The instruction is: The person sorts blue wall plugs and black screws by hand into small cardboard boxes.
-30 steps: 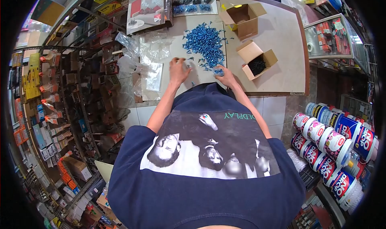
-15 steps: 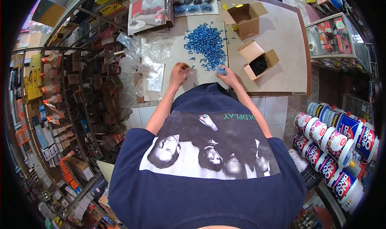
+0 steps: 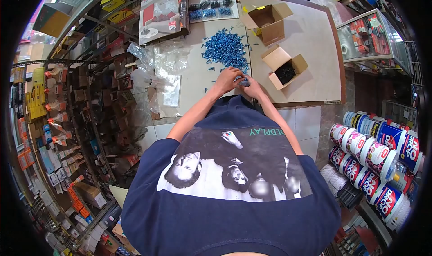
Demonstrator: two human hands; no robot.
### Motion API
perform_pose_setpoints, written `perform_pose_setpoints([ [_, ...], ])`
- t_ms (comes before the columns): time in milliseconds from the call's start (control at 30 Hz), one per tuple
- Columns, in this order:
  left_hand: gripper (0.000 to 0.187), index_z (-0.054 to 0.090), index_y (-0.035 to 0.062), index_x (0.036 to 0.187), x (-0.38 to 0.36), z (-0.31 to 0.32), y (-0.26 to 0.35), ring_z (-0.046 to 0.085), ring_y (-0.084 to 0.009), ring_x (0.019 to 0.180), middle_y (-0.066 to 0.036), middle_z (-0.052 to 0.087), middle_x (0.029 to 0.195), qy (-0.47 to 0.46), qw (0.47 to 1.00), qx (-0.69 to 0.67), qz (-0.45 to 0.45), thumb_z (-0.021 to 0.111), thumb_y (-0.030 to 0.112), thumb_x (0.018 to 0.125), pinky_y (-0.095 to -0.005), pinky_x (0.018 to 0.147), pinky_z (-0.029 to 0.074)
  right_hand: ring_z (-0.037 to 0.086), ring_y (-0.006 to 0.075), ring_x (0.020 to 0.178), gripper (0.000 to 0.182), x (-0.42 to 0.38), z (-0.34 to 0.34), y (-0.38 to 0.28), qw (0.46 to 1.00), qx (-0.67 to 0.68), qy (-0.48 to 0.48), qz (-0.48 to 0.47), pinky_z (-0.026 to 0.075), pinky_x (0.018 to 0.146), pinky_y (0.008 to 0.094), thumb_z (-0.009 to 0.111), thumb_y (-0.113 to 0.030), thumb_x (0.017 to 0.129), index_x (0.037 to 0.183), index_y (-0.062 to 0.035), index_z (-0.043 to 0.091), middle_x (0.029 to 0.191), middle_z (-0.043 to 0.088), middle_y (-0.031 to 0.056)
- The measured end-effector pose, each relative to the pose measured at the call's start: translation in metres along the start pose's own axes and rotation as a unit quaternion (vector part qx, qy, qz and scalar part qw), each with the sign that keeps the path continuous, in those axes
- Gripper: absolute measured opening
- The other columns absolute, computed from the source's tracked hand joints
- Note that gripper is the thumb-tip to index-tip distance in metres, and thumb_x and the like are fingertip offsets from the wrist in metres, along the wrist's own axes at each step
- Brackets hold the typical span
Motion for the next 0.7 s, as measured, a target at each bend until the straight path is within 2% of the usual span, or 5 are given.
perform_pose_setpoints([
  [200, 0.017, 0.067, 0.0049, 0.090, -0.013, -0.017, -0.001, 0.059, -0.0298, 0.094, -0.011, 0.065, 0.099, 0.033, 0.999, -0.043, 0.002, 0.069, 0.019, 0.081, -0.0389, 0.085, 0.046, 0.061, 0.0326, 0.105, 0.054, -0.005, -0.003, -0.010, 1.000, 0.000, -0.016, 0.025, 0.048, 0.091, 0.0384, 0.072, -0.023, 0.074, 0.124, -0.0099, 0.056, 0.111, 0.065, 0.0178],
  [267, 0.026, 0.067, 0.0053, 0.095, -0.024, -0.042, -0.017, 0.056, -0.0328, 0.101, -0.013, 0.061, 0.109, 0.140, 0.986, 0.033, -0.080, 0.072, 0.025, 0.079, -0.0403, 0.089, 0.045, 0.063, 0.0234, 0.095, 0.049, -0.005, -0.003, -0.011, 1.000, -0.005, -0.007, 0.002, 0.048, 0.086, 0.0351, 0.074, -0.025, 0.076, 0.120, -0.0086, 0.059, 0.103, 0.067, 0.0120],
  [400, 0.023, 0.067, 0.0114, 0.099, -0.064, -0.048, -0.068, 0.052, -0.0330, 0.109, -0.012, 0.057, 0.116, 0.184, 0.947, 0.165, -0.206, 0.070, 0.022, 0.078, -0.0449, 0.093, 0.043, 0.063, 0.0224, 0.092, 0.047, 0.000, -0.001, -0.001, 1.000, 0.004, 0.009, -0.012, 0.049, 0.084, 0.0341, 0.074, -0.025, 0.076, 0.118, -0.0084, 0.060, 0.101, 0.067, 0.0107],
  [567, 0.020, 0.067, 0.0106, 0.102, -0.090, -0.049, -0.090, 0.054, -0.0322, 0.103, -0.010, 0.059, 0.110, 0.147, 0.964, 0.119, -0.185, 0.065, 0.013, 0.082, -0.0430, 0.088, 0.045, 0.062, 0.0287, 0.103, 0.055, 0.004, 0.003, 0.009, 1.000, 0.015, -0.009, 0.007, 0.048, 0.090, 0.0364, 0.074, -0.028, 0.075, 0.124, -0.0090, 0.058, 0.109, 0.066, 0.0151],
  [700, 0.019, 0.065, 0.0083, 0.102, -0.099, -0.046, -0.102, 0.056, -0.0332, 0.098, -0.012, 0.060, 0.102, 0.133, 0.966, 0.085, -0.203, 0.062, 0.011, 0.084, -0.0405, 0.085, 0.047, 0.063, 0.0280, 0.102, 0.053, 0.001, 0.001, 0.003, 1.000, 0.023, -0.008, 0.001, 0.048, 0.089, 0.0364, 0.074, -0.027, 0.075, 0.123, -0.0093, 0.058, 0.108, 0.067, 0.0145],
])
Point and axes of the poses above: each hand's wrist, its own x-axis towards the middle knuckle, its own z-axis out of the palm, y = z × x, the point moved 9 cm from there along x, towards the middle knuckle
